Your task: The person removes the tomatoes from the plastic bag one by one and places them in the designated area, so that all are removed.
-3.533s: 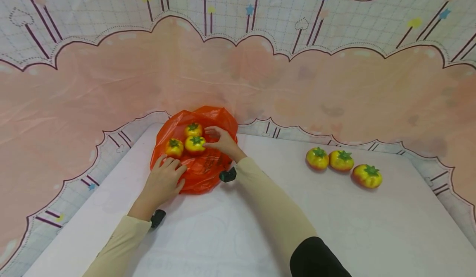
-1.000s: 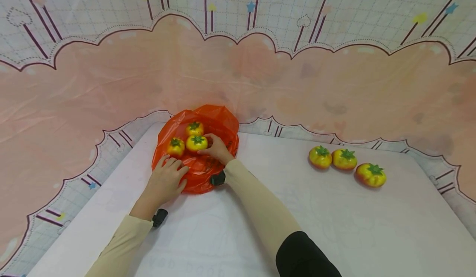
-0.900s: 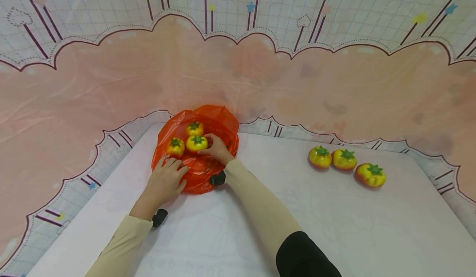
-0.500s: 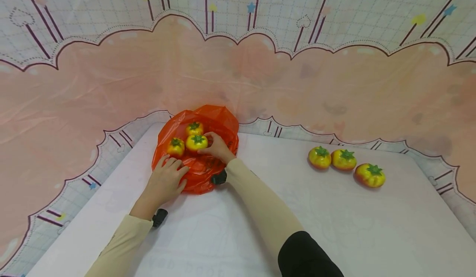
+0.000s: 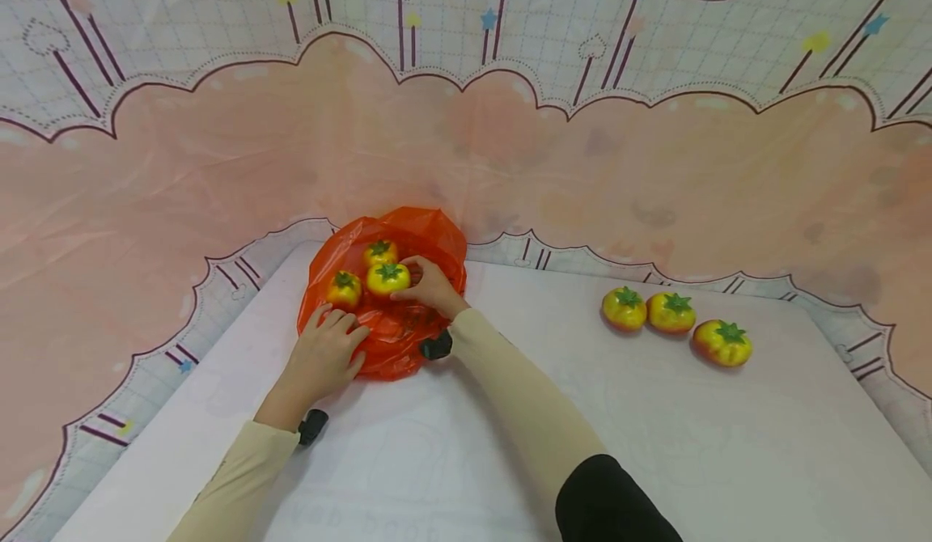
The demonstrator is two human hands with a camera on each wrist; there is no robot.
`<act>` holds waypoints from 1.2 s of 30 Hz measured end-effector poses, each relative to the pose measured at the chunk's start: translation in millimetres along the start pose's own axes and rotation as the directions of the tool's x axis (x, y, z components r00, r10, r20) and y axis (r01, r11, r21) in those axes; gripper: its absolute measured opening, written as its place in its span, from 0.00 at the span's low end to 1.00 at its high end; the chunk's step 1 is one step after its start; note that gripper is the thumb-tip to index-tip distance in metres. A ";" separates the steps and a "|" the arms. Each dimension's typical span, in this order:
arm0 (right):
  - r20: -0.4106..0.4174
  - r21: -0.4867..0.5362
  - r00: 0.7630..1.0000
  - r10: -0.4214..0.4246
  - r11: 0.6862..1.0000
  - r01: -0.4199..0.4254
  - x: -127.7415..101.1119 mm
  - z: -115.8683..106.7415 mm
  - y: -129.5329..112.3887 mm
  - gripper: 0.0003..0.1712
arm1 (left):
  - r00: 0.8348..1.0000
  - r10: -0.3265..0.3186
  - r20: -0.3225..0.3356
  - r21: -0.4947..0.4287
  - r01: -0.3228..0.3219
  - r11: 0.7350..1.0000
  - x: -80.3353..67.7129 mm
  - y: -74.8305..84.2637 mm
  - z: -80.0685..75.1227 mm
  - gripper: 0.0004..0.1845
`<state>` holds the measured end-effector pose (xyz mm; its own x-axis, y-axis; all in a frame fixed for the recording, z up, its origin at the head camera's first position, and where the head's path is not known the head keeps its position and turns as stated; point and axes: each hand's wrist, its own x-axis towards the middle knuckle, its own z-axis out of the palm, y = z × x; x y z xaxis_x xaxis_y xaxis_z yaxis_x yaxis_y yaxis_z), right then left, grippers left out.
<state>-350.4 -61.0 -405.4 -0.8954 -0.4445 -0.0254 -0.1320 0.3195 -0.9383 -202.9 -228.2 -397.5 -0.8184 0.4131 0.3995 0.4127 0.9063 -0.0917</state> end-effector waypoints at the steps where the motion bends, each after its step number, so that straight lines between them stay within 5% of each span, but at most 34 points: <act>1: 0.000 0.007 1.000 0.012 1.000 -0.012 -1.4 -0.2 -1.9 0.32 | 1.000 0.001 -0.002 0.000 -0.001 1.000 0.2 0.0 0.2 0.18; 36: 0.110 0.000 0.984 -0.138 0.990 0.139 -32.0 -27.5 -12.7 0.33 | 1.000 -0.017 0.010 -0.003 0.017 1.000 -1.2 1.5 2.7 0.19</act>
<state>-331.8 -27.8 -383.2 -0.8162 -0.5739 0.0668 -0.2555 0.2547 -0.9326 -202.4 -227.1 -400.6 -0.8292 0.3982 0.3922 0.3996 0.9130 -0.0822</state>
